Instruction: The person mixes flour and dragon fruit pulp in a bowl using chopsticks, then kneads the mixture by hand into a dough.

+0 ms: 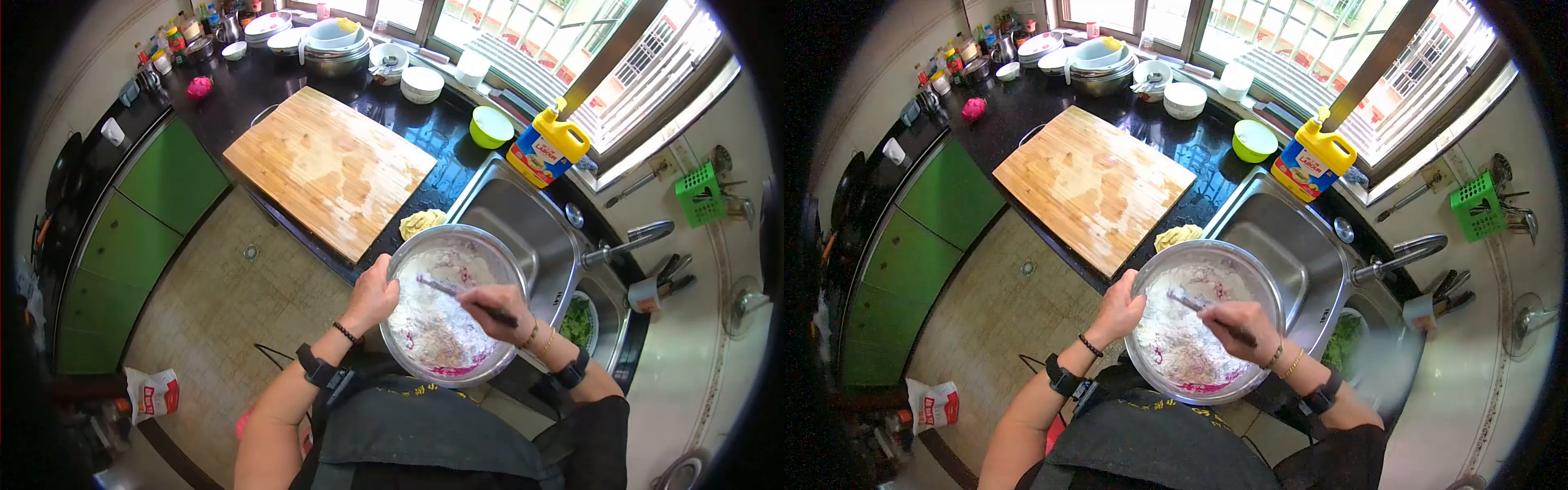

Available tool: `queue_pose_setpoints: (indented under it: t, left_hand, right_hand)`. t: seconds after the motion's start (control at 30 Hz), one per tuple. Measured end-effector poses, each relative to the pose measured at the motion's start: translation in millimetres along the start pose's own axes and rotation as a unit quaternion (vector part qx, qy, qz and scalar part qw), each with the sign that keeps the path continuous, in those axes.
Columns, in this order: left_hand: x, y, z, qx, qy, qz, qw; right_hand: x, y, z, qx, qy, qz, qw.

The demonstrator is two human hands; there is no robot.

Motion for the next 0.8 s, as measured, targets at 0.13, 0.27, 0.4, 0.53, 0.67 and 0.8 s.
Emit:
queue_pose_setpoints:
  t: [0.13, 0.27, 0.4, 0.53, 0.67, 0.8]
  left_hand:
    - [-1, 0, -2, 0.000, 0.007, -0.001, 1.000]
    - [-1, 2, -3, 0.001, 0.012, -0.022, 1.000]
    - [-1, 3, -4, 0.008, 0.012, -0.026, 1.000]
    - [-1, 3, -6, 0.020, 0.005, -0.034, 0.999]
    - [1, 2, -5, 0.027, 0.007, -0.039, 0.999]
    - [2, 2, -6, 0.029, 0.010, -0.035, 0.999]
  right_hand:
    - [19, 2, 24, 0.081, -0.083, 0.019, 0.993]
    - [48, -16, 45, 0.117, -0.059, 0.084, 0.988]
    - [69, -22, 66, 0.152, -0.048, 0.081, 0.984]
    - [48, 17, 69, 0.231, -0.099, 0.065, 0.966]
    - [25, 31, 40, 0.313, -0.112, 0.105, 0.937]
    - [4, 29, 12, 0.286, -0.159, 0.161, 0.931]
Point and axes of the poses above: each hand's wrist, its own z-axis away from the middle knuckle, its own y-axis out of the palm, x = y × z, the point moved 2 cm from there along -z, towards the middle knuckle, and after that the axes turned 13 degrees about -z, right-handed, at the moved point
